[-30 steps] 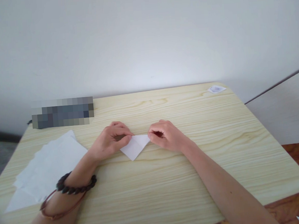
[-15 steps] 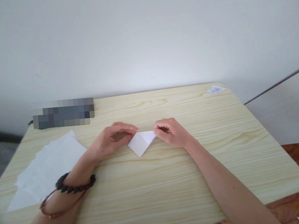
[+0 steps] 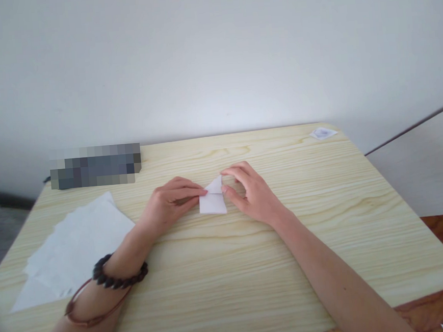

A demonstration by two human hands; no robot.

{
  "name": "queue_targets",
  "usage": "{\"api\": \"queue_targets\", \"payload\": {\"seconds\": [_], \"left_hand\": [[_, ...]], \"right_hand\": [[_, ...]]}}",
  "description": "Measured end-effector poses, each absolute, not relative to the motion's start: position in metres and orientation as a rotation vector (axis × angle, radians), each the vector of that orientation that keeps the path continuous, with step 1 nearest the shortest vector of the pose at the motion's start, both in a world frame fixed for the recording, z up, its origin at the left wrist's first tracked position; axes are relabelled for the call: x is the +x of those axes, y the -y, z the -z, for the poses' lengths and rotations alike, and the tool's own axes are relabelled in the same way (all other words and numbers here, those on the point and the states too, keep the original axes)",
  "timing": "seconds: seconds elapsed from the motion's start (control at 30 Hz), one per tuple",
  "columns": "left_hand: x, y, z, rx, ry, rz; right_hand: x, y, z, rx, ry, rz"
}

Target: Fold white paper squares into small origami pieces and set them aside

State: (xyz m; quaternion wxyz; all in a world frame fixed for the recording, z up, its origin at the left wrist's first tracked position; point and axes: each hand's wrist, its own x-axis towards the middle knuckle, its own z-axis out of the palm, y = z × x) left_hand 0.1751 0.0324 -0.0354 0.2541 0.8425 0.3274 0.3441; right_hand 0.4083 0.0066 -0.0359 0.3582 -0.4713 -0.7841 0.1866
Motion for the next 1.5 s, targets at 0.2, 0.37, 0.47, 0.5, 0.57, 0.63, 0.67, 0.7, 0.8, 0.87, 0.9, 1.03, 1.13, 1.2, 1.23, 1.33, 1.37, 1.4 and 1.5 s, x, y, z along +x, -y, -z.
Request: {"api": "queue_targets", "payload": {"seconds": [0.2, 0.37, 0.47, 0.5, 0.57, 0.63, 0.67, 0.7, 0.8, 0.87, 0.9, 1.03, 1.13, 1.2, 1.23, 1.33, 1.37, 1.4, 1.5], "left_hand": [[0.175, -0.033, 0.04, 2.523, -1.058, -0.928], [0.177, -0.031, 0.039, 2.624, -1.021, -0.84], [0.179, -0.028, 0.037, 2.649, -1.017, -0.782], [0.179, -0.028, 0.036, 2.658, -1.015, -0.765], [0.179, -0.026, 0.035, 2.676, -1.016, -0.74], [0.18, -0.026, 0.034, 2.692, -1.022, -0.711], [0.18, -0.025, 0.033, 2.697, -1.023, -0.694], [0.18, -0.025, 0.032, 2.702, -1.016, -0.679], [0.181, -0.024, 0.031, 2.71, -0.959, -0.648], [0.182, -0.024, 0.03, 2.712, -0.925, -0.64], [0.182, -0.024, 0.03, 2.711, -0.916, -0.641], [0.182, -0.024, 0.031, 2.705, -0.911, -0.646], [0.181, -0.024, 0.031, 2.718, -0.887, -0.617], [0.18, -0.024, 0.031, 2.723, -0.883, -0.608], [0.18, -0.024, 0.031, 2.723, -0.884, -0.61], [0.18, -0.023, 0.03, 2.717, -0.886, -0.62], [0.181, -0.023, 0.03, 2.715, -0.885, -0.621], [0.181, -0.023, 0.03, 2.714, -0.884, -0.621], [0.181, -0.023, 0.03, 2.712, -0.888, -0.622]], "right_hand": [[0.407, -0.005, 0.032, -1.02, 2.197, -0.523], [0.404, -0.008, 0.037, -1.014, 2.202, -0.364], [0.408, -0.012, 0.038, -1.08, 2.174, -0.374], [0.41, -0.013, 0.037, -1.107, 2.17, -0.382], [0.414, -0.014, 0.036, -1.134, 2.193, -0.401], [0.416, -0.014, 0.035, -1.13, 2.225, -0.422], [0.416, -0.015, 0.035, -1.133, 2.232, -0.436], [0.416, -0.015, 0.035, -1.155, 2.225, -0.446], [0.413, -0.015, 0.038, -1.316, 2.123, -0.429], [0.41, -0.016, 0.041, -1.42, 2.036, -0.368], [0.409, -0.016, 0.042, -1.451, 2.005, -0.335], [0.408, -0.016, 0.046, -1.493, 1.95, -0.281], [0.408, -0.017, 0.047, -1.506, 1.942, -0.281], [0.407, -0.017, 0.048, -1.519, 1.926, -0.272], [0.407, -0.017, 0.049, -1.528, 1.916, -0.263], [0.405, -0.018, 0.05, -1.56, 1.89, -0.226], [0.405, -0.018, 0.051, -1.569, 1.884, -0.213], [0.404, -0.018, 0.051, -1.576, 1.879, -0.201], [0.403, -0.018, 0.052, -1.585, 1.879, -0.171]]}}
